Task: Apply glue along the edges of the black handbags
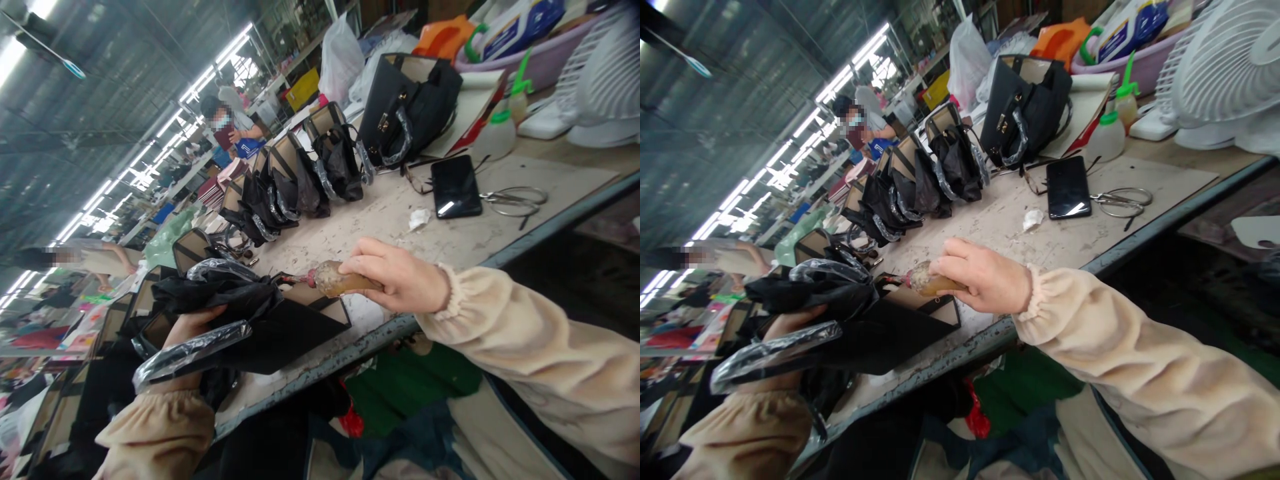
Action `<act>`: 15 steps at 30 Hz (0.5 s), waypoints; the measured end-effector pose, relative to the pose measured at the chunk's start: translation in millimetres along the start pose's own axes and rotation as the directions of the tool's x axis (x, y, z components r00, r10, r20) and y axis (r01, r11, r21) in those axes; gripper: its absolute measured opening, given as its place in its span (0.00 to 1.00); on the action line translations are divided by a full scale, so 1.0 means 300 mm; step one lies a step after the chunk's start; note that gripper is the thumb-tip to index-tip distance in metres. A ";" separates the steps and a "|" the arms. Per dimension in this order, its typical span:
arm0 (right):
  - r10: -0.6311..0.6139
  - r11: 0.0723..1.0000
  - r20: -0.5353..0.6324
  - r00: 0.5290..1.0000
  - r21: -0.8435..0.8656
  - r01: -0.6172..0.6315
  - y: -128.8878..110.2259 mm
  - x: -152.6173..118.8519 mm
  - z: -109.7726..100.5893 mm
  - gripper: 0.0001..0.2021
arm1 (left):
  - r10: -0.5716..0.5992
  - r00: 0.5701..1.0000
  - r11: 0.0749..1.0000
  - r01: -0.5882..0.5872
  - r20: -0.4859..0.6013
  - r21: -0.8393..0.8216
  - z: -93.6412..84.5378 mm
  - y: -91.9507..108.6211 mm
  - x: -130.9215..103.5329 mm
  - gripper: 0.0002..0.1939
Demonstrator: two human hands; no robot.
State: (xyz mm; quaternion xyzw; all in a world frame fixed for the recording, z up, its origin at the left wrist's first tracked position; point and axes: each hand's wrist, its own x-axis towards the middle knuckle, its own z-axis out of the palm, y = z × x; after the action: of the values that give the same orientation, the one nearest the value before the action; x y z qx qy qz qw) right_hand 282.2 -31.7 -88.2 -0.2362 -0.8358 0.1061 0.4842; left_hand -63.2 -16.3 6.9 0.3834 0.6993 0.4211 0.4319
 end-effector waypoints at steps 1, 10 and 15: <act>0.006 1.000 0.015 1.000 0.008 -0.006 0.005 -0.005 -0.006 0.10 | -0.012 1.000 1.000 0.012 0.019 0.010 -0.003 0.003 0.009 0.19; 0.076 0.994 0.053 0.996 0.076 -0.080 0.024 -0.039 -0.036 0.10 | -0.133 0.985 0.988 0.123 0.108 0.096 0.006 0.022 0.033 0.25; 0.057 0.997 -0.035 0.998 0.059 -0.055 0.028 -0.030 -0.024 0.12 | -0.124 0.982 0.991 0.114 0.140 0.076 0.027 0.025 0.017 0.22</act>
State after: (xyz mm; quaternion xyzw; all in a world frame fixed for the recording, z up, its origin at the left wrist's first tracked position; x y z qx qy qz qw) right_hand 294.5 -29.3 -94.9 -0.2471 -0.8163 0.1394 0.5031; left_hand -56.0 -6.9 10.1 0.3848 0.7017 0.3420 0.4926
